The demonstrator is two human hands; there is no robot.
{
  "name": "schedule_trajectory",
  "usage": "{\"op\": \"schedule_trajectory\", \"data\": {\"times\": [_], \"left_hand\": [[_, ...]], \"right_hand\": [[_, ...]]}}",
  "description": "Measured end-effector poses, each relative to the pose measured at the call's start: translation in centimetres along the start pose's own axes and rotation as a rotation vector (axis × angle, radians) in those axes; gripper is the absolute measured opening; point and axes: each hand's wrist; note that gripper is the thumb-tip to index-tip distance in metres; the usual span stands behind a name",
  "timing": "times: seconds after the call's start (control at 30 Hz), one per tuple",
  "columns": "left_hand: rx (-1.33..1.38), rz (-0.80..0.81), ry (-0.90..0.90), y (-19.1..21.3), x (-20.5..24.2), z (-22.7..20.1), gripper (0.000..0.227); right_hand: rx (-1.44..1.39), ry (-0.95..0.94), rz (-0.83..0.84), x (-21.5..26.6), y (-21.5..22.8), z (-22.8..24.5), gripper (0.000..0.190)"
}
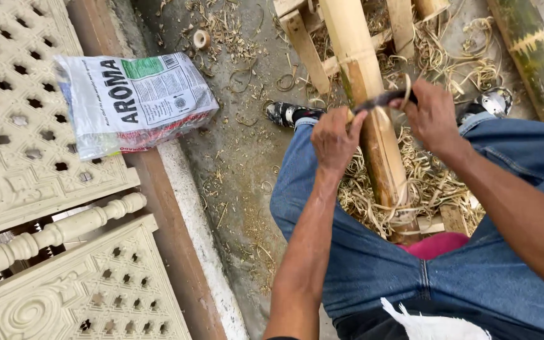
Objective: The recorder is using a specialized curved blade and a straight knife to scrape and carve a bamboo pole.
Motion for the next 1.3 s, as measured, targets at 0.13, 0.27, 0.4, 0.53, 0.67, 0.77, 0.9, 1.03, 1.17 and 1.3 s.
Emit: {"op": "schedule_trajectory", "data": {"times": [0.13,0.27,0.4,0.53,0.67,0.77,0.9,1.03,1.17,1.3], "left_hand": [[0.009,0.013,-0.011,2.8,6.8,-3.9,0.034],[0.088,0.264,0.076,3.4,13.7,-4.9,0.038],[0.375,0.435,0.208,7.0,13.7,-6.1,0.040],[0.249,0.359,0.142,2.8,7.3,-1.4,0.043],[0.095,0.177,0.134,-1.7,-3.4,4.0,0.041],[0.000,0.150,0.155,-4.1,-10.0,6.4,0.043],[-0.081,-0.060,0.066,-4.6,-14.5,7.0,0.048],[-0.081,-0.079,0.048,-2.8,-12.0,5.0,0.044],[-0.049,-0.018,0.113,-1.9,-7.6,2.9,0.044],[-0.066,0.041,0.063,-2.0,-2.2,2.1,0.045]], "right_hand": [[0.044,0.003,-0.017,9.7,0.0,-0.6,0.036],[0.151,-0.178,0.231,16.3,1.1,-1.8,0.042],[0.057,-0.206,0.742,17.6,2.0,-4.3,0.044],[0.093,-0.367,0.672,6.6,1.6,-2.2,0.050],[0.034,-0.103,0.314,-6.1,0.7,-0.7,0.041],[-0.022,-0.034,0.190,-12.8,-0.1,-1.1,0.033],[-0.100,-0.075,0.078,-16.2,-1.0,-1.1,0.029],[-0.218,-0.106,0.093,-13.8,-0.2,0.3,0.022],[-0.138,-0.106,0.130,-9.4,1.0,1.8,0.024],[-0.146,-0.139,0.119,-4.0,0.0,0.7,0.023]]}}
Point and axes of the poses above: each hand's wrist, its own x-axis away from the middle knuckle, its own y-axis out of the back of the hand, z = x × y
